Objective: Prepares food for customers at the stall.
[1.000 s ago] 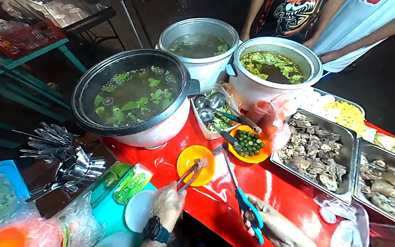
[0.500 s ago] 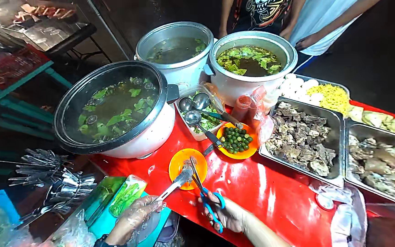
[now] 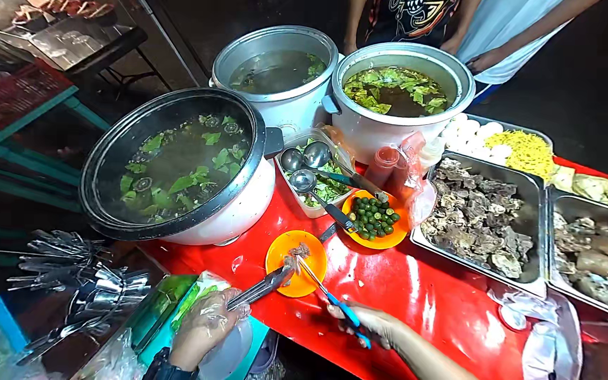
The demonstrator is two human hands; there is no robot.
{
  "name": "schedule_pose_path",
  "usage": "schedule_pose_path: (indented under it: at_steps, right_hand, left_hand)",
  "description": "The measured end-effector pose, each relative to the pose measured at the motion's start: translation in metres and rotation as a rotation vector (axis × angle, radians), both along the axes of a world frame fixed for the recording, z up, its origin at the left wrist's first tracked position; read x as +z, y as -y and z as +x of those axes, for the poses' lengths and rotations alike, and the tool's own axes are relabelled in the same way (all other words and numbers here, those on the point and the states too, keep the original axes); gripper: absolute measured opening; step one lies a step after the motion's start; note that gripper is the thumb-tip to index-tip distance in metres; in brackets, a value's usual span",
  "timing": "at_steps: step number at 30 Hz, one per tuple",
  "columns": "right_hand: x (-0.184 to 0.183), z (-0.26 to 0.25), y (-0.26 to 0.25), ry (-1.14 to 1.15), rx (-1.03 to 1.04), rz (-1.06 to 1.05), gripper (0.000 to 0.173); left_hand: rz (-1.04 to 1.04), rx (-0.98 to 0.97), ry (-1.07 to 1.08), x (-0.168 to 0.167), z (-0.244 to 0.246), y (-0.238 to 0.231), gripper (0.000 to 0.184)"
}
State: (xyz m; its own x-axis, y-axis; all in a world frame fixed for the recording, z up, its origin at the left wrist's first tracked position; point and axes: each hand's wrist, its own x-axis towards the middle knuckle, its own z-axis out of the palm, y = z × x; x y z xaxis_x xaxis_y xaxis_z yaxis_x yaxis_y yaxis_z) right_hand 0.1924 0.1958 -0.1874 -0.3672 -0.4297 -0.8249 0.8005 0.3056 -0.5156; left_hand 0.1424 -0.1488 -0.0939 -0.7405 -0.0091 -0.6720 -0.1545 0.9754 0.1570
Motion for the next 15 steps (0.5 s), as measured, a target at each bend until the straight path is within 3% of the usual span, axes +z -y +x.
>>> schedule_pose_path:
  at_steps: [3, 8, 11, 15]
  right_hand:
    - [0.002, -0.016, 0.000, -0.041, 0.124, 0.085, 0.058]
    - [-0.007, -0.014, 0.011, -0.082, -0.069, 0.093, 0.029]
    - [-0.007, 0.001, 0.011, -0.061, -0.216, 0.034, 0.031]
    - [0.004, 0.022, 0.008, 0.129, -0.259, -0.188, 0.052]
  left_hand:
    - [-0.106, -0.186, -0.015, 0.018, -0.009, -0.021, 0.045]
    - [-0.192, -0.255, -0.016, 0.024, -0.024, -0.037, 0.046]
    - [-0.111, -0.145, -0.013, 0.019, -0.025, -0.028, 0.047]
    - [0.346, 0.273, 0.000, -0.008, -0.002, -0.006, 0.034]
